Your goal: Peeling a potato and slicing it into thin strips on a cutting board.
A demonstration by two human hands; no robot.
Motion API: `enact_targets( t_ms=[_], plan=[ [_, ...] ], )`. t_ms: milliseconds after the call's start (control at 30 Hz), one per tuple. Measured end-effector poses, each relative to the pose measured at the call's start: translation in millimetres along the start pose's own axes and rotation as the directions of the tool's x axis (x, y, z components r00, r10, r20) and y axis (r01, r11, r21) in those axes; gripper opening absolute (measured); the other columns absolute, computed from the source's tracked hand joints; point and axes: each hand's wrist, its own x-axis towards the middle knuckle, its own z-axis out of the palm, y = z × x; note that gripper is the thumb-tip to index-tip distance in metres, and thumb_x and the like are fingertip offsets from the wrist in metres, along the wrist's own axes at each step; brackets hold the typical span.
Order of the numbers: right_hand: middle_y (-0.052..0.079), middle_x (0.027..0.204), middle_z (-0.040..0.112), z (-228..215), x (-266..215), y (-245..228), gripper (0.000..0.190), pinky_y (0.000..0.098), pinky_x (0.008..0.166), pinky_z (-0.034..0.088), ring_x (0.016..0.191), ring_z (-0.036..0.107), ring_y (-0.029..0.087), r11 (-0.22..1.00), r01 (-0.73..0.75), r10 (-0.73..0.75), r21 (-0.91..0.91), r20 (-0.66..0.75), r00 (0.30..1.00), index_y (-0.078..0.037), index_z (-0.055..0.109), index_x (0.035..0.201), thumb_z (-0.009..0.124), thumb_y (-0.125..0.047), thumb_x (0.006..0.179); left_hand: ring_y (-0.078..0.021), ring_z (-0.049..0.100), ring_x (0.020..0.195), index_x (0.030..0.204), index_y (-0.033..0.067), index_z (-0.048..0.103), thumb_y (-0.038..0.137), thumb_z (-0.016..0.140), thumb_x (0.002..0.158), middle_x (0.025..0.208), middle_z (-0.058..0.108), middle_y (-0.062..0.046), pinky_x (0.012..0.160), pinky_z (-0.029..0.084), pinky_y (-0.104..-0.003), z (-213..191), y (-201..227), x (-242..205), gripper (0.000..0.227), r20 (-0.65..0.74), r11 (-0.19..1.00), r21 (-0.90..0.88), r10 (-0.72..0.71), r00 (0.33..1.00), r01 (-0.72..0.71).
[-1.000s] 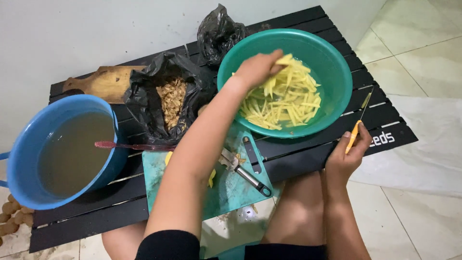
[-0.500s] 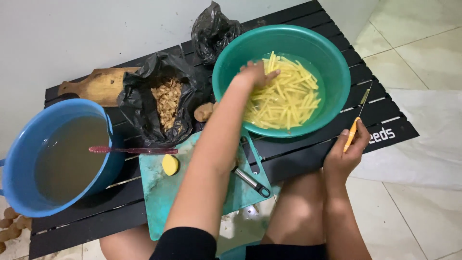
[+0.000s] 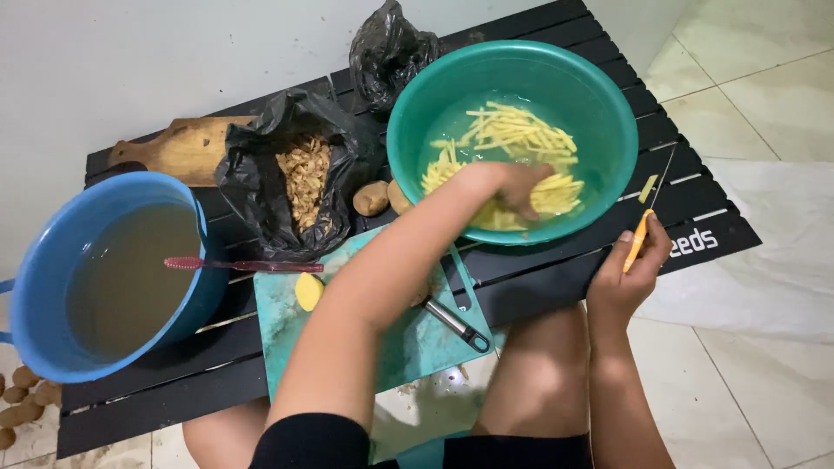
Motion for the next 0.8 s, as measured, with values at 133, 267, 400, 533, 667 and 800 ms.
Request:
enact_targets(
  t_ms=[133, 267, 400, 533, 667, 800],
  plan=[
    [0.031, 0.139, 0.042, -0.6, -1.8, 12.2, 0.030, 0.0543, 0.121, 0.032, 0.141, 0.041, 0.049, 0.999, 0.018, -0.018, -0.028, -0.011, 1.000, 0.008, 0.039, 0.142, 0.045, 0.003, 0.113, -0.0412, 0.057, 0.135, 0.161, 0.0281, 0.029, 0.042, 0.087, 0.078, 0.145, 0.059, -0.024, 0.112, 0.048, -0.054, -21.5, 3.4, -55.9, 0.102, -0.025, 0.998, 0.066, -0.015, 1.000, 0.017],
    [0.027, 0.139, 0.043, -2.3, 0.5, 13.5, 0.031, 0.0511, 0.119, 0.035, 0.138, 0.046, 0.043, 0.999, 0.039, -0.039, 0.036, -0.001, 0.999, 0.005, 0.040, 0.142, 0.047, 0.003, 0.112, -0.0408, 0.060, 0.131, 0.156, 0.0259, 0.034, 0.050, 0.075, 0.086, 0.141, 0.061, -0.022, 0.109, 0.048, -0.057, -27.1, -4.7, -71.8, 0.085, -0.173, 0.979, 0.071, -0.176, 0.969, 0.190],
    [0.015, 0.132, 0.037, -17.9, 8.3, 73.4, 0.041, 0.0444, 0.110, 0.041, 0.116, 0.050, 0.026, 0.988, -0.009, 0.016, 0.151, -0.048, 0.999, -0.003, 0.033, 0.144, 0.054, 0.007, 0.111, -0.0445, 0.057, 0.134, 0.159, 0.0244, 0.029, 0.065, 0.077, 0.083, 0.149, 0.054, -0.020, 0.109, 0.044, -0.067, -36.5, -0.6, -91.5, 0.098, -0.410, 0.980, -0.012, -0.186, 0.893, 0.199],
    [0.001, 0.092, 0.040, -43.9, 49.0, 85.7, 0.022, 0.0325, 0.075, 0.039, 0.080, 0.041, 0.014, 0.946, -0.307, 0.292, -0.105, -0.135, 0.947, -0.010, 0.047, 0.107, 0.062, -0.024, 0.113, -0.0519, 0.041, 0.138, 0.163, 0.0247, 0.015, 0.053, 0.081, 0.089, 0.162, 0.034, -0.019, 0.104, 0.031, -0.076, -53.9, 38.9, -125.2, 0.103, -0.449, 0.976, -0.024, -0.204, 0.870, 0.217],
    [0.017, 0.102, 0.052, -39.7, 79.8, 117.7, 0.029, 0.0490, 0.083, 0.041, 0.095, 0.049, 0.036, 0.898, -0.287, 0.302, -0.333, -0.006, 0.953, -0.005, 0.052, 0.115, 0.071, -0.025, 0.107, -0.0407, 0.058, 0.124, 0.142, 0.0180, 0.054, 0.047, 0.065, 0.096, 0.139, 0.055, -0.011, 0.099, 0.040, -0.068, -33.3, 46.1, -110.9, 0.055, -0.610, 0.994, 0.006, -0.083, 0.788, 0.109],
    [0.027, 0.094, 0.066, -13.4, 99.9, 113.2, 0.035, 0.0581, 0.078, 0.048, 0.094, 0.065, 0.053, 0.795, -0.148, 0.263, -0.588, 0.114, 0.958, 0.004, 0.068, 0.104, 0.082, -0.027, 0.096, -0.0350, 0.062, 0.122, 0.126, 0.0233, 0.062, 0.047, 0.058, 0.098, 0.125, 0.063, -0.004, 0.102, 0.043, -0.065, 6.0, 24.0, -83.1, 0.037, -0.662, 0.981, -0.036, -0.165, 0.732, 0.188]
  ],
)
